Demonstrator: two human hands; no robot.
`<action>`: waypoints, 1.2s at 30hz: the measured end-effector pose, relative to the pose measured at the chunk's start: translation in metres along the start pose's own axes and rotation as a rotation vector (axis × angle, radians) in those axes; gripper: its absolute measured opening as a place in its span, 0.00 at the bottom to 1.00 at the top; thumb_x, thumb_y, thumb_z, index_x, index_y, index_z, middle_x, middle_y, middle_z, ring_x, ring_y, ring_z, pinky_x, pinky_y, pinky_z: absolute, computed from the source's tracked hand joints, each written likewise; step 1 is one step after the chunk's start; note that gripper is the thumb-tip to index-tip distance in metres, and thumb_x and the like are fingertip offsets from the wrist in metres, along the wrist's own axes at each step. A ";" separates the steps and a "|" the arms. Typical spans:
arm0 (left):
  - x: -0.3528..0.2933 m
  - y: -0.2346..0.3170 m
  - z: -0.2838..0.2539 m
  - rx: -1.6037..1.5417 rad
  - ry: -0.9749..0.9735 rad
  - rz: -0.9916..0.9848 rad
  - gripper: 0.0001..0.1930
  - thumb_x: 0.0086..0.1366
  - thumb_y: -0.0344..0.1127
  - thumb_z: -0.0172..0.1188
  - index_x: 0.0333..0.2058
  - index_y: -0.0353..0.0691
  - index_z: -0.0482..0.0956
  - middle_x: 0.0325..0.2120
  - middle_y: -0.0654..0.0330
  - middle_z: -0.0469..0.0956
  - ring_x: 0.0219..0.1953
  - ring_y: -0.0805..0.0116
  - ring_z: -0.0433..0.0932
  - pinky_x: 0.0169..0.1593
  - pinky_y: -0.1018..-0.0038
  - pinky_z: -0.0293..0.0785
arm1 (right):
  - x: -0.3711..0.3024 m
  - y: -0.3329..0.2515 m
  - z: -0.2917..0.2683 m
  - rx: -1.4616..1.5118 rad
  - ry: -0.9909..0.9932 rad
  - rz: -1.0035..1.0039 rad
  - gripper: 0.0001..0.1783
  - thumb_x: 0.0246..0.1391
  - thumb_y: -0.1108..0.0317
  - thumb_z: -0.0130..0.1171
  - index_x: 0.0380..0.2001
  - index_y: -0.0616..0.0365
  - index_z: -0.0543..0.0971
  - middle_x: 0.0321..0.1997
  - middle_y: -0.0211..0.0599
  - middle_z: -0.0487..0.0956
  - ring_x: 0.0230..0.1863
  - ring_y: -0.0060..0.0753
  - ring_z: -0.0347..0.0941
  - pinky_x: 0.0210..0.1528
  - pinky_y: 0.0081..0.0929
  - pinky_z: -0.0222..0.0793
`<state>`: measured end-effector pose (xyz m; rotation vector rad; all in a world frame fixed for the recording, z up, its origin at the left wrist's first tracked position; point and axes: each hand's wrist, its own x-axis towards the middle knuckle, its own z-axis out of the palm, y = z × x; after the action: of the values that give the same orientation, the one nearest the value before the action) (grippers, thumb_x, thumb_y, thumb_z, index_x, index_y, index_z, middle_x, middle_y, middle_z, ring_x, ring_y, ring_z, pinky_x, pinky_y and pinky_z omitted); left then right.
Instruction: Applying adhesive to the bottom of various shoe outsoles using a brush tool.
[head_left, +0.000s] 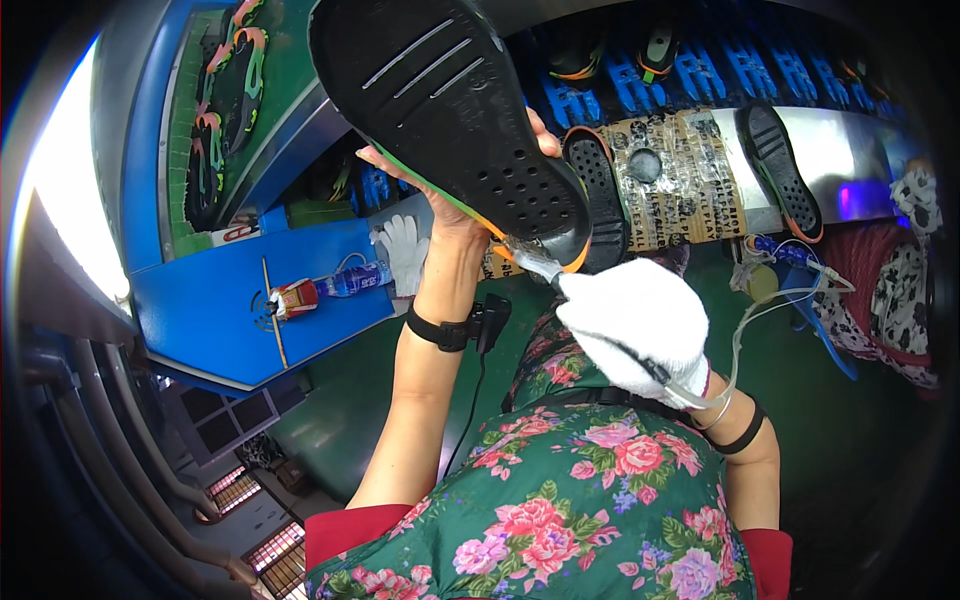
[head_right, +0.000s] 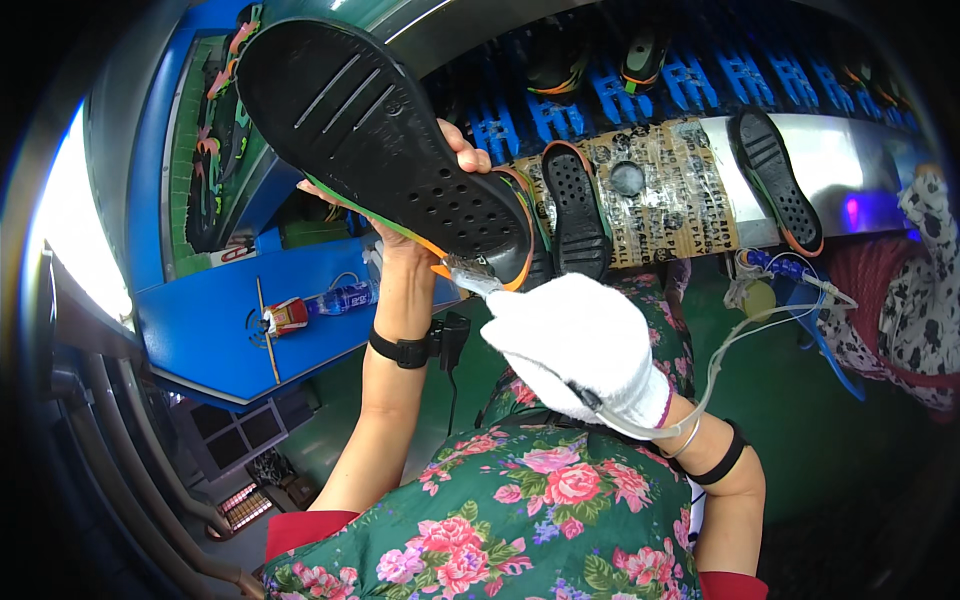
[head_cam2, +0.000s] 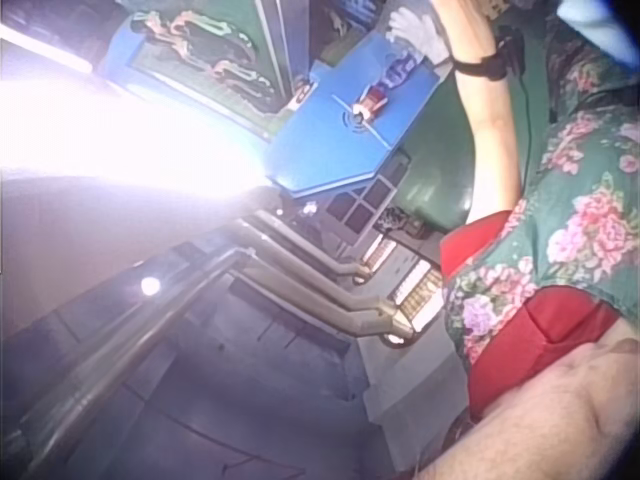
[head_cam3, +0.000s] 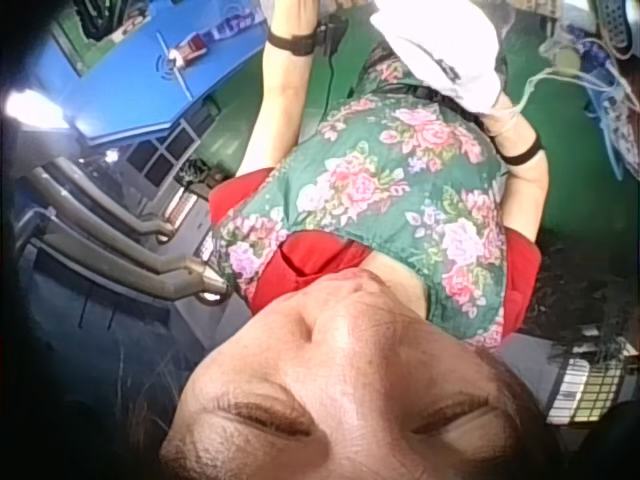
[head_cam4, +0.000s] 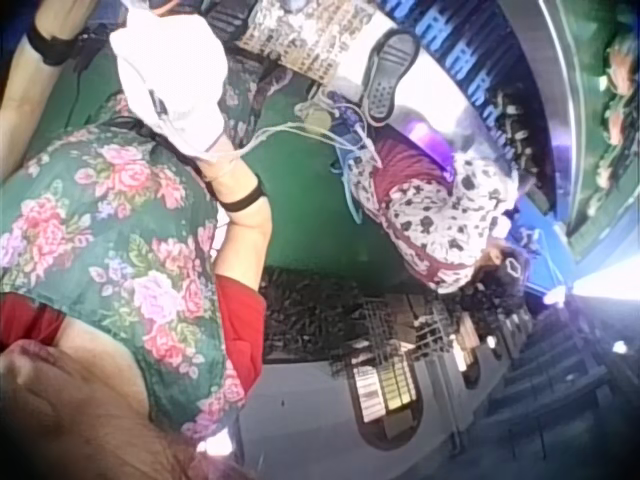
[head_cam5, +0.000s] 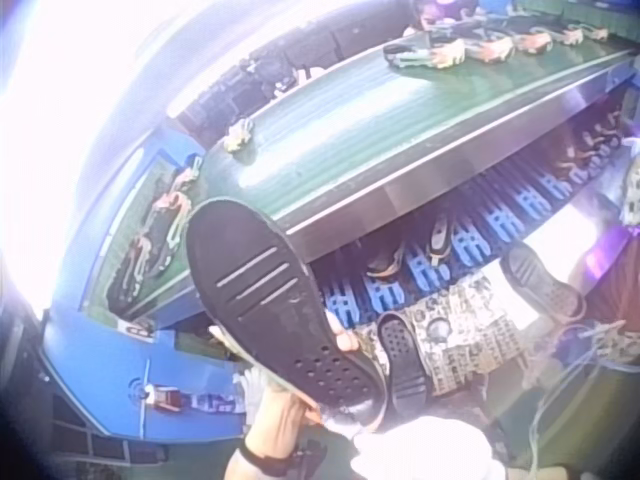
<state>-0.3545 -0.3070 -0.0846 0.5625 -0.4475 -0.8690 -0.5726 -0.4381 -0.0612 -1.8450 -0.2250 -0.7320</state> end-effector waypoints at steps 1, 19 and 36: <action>0.000 0.000 -0.001 -0.018 0.004 -0.014 0.69 0.35 0.97 0.48 0.50 0.27 0.76 0.38 0.48 0.78 0.45 0.53 0.80 0.48 0.57 0.83 | -0.001 -0.001 0.002 -0.014 0.008 -0.026 0.19 0.44 0.78 0.74 0.43 0.53 0.88 0.43 0.38 0.88 0.39 0.38 0.84 0.40 0.31 0.79; 0.000 -0.010 0.010 0.049 0.090 -0.024 0.69 0.34 0.99 0.42 0.48 0.30 0.78 0.38 0.48 0.80 0.40 0.54 0.83 0.49 0.60 0.80 | -0.001 -0.004 -0.011 -0.104 0.078 0.112 0.15 0.44 0.80 0.74 0.38 0.57 0.87 0.38 0.42 0.88 0.34 0.39 0.84 0.37 0.32 0.78; 0.015 -0.010 0.008 0.094 -0.126 -0.035 0.62 0.43 0.94 0.48 0.47 0.30 0.77 0.37 0.47 0.79 0.40 0.54 0.84 0.48 0.58 0.80 | -0.004 -0.002 -0.008 0.007 0.046 0.113 0.14 0.43 0.79 0.75 0.37 0.55 0.88 0.36 0.38 0.88 0.35 0.38 0.84 0.38 0.31 0.79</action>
<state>-0.3570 -0.3263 -0.0824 0.6050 -0.5970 -0.9235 -0.5799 -0.4438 -0.0604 -1.8163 -0.0927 -0.6933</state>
